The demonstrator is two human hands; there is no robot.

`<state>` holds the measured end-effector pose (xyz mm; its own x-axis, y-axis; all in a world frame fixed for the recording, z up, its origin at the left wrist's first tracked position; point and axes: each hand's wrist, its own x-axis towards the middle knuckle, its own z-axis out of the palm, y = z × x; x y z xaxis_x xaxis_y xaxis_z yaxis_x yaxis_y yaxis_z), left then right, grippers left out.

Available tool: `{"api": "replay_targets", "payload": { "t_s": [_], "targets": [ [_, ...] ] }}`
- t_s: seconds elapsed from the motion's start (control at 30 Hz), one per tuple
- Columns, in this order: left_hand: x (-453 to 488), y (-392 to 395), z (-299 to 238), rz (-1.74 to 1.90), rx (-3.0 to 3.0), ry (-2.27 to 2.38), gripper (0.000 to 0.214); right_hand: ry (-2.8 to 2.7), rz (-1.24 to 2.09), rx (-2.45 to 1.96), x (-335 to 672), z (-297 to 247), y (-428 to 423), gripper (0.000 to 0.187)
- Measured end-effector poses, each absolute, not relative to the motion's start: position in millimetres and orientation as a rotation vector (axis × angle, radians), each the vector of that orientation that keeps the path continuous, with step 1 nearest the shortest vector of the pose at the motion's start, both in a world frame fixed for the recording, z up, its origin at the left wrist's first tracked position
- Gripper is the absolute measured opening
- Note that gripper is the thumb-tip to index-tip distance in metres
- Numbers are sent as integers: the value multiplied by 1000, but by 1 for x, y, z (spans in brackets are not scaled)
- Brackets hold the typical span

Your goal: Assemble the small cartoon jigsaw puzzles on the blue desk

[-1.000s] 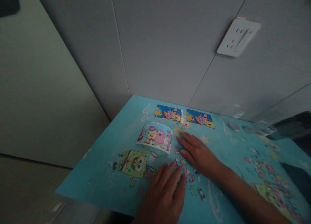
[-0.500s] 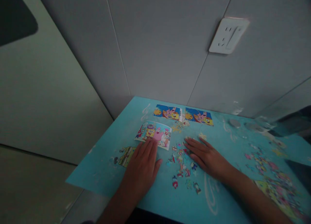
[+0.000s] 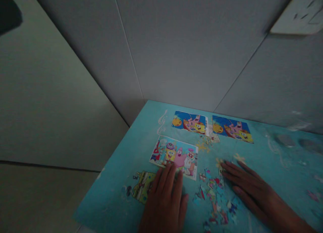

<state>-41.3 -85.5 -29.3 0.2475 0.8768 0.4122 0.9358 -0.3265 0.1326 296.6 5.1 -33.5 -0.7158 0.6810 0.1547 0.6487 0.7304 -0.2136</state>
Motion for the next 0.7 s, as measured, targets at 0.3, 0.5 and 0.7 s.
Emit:
{"api": "replay_targets", "payload": {
  "t_s": [0.3, 0.5, 0.7],
  "targets": [
    [-44, -86, -29, -597, -2397, -1699, 47, -2693, 285, -1066, 312, -39, -1, 62],
    [-44, -89, -25, -532, -2469, -1737, 51, -2631, 269, -1049, 294, -22, 3, 49],
    [-46, -87, -29, -576, -2489, -1793, 50, -2580, 271, -1070, 277, -5, 4, 32]
  ]
}}
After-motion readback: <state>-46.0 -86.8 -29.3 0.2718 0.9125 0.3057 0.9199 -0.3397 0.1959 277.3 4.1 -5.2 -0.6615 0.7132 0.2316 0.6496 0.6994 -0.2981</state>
